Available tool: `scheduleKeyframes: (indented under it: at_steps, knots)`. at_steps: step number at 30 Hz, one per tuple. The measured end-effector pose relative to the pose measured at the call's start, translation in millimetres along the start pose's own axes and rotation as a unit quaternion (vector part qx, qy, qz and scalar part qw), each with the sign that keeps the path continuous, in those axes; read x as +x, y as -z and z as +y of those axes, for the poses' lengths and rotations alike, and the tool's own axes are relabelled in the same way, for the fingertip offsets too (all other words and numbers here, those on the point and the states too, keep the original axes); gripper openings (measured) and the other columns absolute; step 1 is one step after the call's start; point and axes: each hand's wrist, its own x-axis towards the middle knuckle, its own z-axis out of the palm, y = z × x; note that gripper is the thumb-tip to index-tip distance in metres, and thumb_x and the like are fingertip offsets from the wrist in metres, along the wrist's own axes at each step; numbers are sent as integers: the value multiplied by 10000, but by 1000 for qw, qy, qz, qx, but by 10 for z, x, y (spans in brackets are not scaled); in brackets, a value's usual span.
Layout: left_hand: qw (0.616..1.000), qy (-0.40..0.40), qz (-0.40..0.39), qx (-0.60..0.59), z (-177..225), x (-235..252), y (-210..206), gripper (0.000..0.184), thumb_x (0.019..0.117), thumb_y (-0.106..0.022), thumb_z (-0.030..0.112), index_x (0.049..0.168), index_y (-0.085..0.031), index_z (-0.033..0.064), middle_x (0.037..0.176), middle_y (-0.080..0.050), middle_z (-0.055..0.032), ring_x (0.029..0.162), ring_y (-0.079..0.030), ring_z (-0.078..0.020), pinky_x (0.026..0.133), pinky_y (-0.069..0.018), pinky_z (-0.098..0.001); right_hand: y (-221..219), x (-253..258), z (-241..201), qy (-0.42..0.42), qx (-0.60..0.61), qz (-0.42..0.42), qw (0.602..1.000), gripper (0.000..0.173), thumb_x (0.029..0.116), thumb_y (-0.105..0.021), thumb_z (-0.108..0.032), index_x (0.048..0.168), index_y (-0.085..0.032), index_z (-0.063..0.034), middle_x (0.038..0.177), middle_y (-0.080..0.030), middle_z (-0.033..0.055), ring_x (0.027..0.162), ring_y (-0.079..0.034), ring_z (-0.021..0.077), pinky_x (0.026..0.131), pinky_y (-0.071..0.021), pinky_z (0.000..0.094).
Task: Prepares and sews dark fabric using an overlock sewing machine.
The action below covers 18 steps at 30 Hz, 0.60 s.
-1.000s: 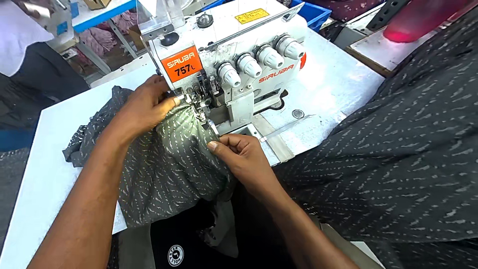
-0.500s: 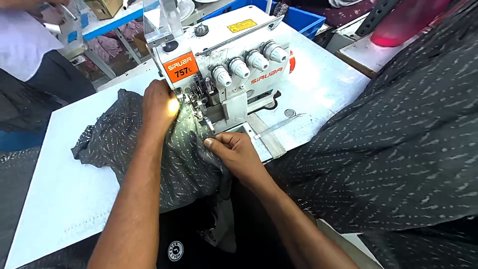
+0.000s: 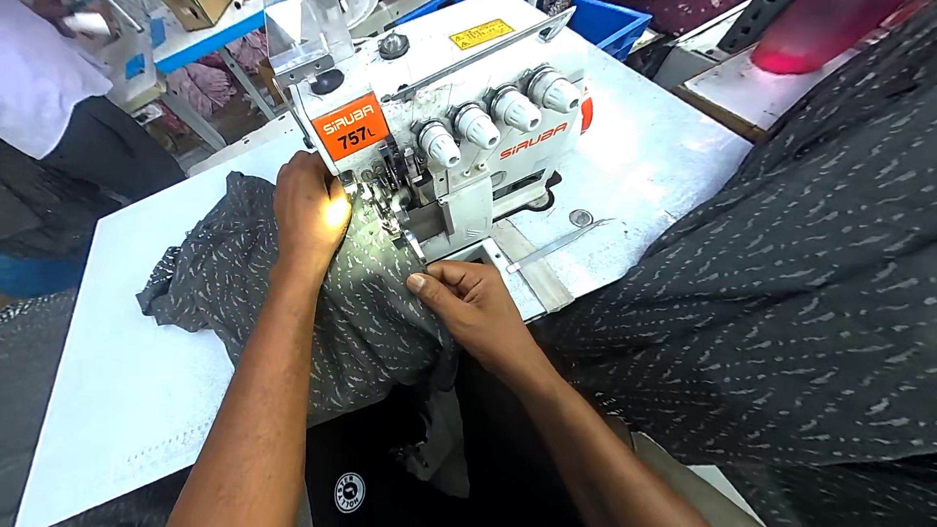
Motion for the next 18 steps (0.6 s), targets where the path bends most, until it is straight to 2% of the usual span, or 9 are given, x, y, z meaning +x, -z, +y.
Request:
scheduleKeyframes:
  at_steps: [6,9,12,14,16,18]
  knots:
    - [999,-35,22,13,-59,58,-38,219,917,-600,112,1055,-678,-40,1040,-673,-231,1081,-647,-391,953,-482,-560,-24,56,1,10,-14,11,1000,254,1028,-638,-229,853,-740,-75,606,-583,17,490,-503,106,443,-406,260]
    - [998,-50,40,0,-109,69,-52,183,922,-593,120,982,-671,-34,984,-657,-216,1031,-653,-371,922,-494,-545,-41,46,-15,4,-21,16,1000,266,1031,-638,-237,837,-729,-81,578,-543,23,453,-456,113,407,-360,259]
    - [994,-73,44,-67,-226,68,-73,147,925,-598,135,959,-684,20,931,-627,-130,948,-639,-260,855,-507,-455,-39,46,-11,1,-18,17,1000,267,1030,-642,-239,837,-729,-76,583,-553,26,458,-465,114,416,-373,260]
    - [991,-77,-8,-107,-305,53,-31,163,929,-595,158,992,-690,40,952,-600,-104,956,-607,-228,852,-489,-443,-38,54,-16,6,-22,17,1000,265,1027,-645,-238,836,-733,-76,578,-557,23,456,-471,112,415,-378,261]
    - [989,-56,-57,-123,-312,48,61,166,941,-632,192,1011,-719,69,954,-601,-74,933,-596,-186,830,-482,-418,-37,60,-28,10,-32,17,999,263,1022,-649,-236,822,-723,-80,571,-553,19,451,-471,114,412,-379,264]
    - [992,-11,-38,-117,-264,37,75,133,960,-660,193,966,-732,81,898,-624,-56,854,-613,-157,779,-490,-396,-37,66,-27,10,-40,17,999,264,1017,-655,-230,806,-718,-83,567,-554,13,453,-473,106,414,-377,261]
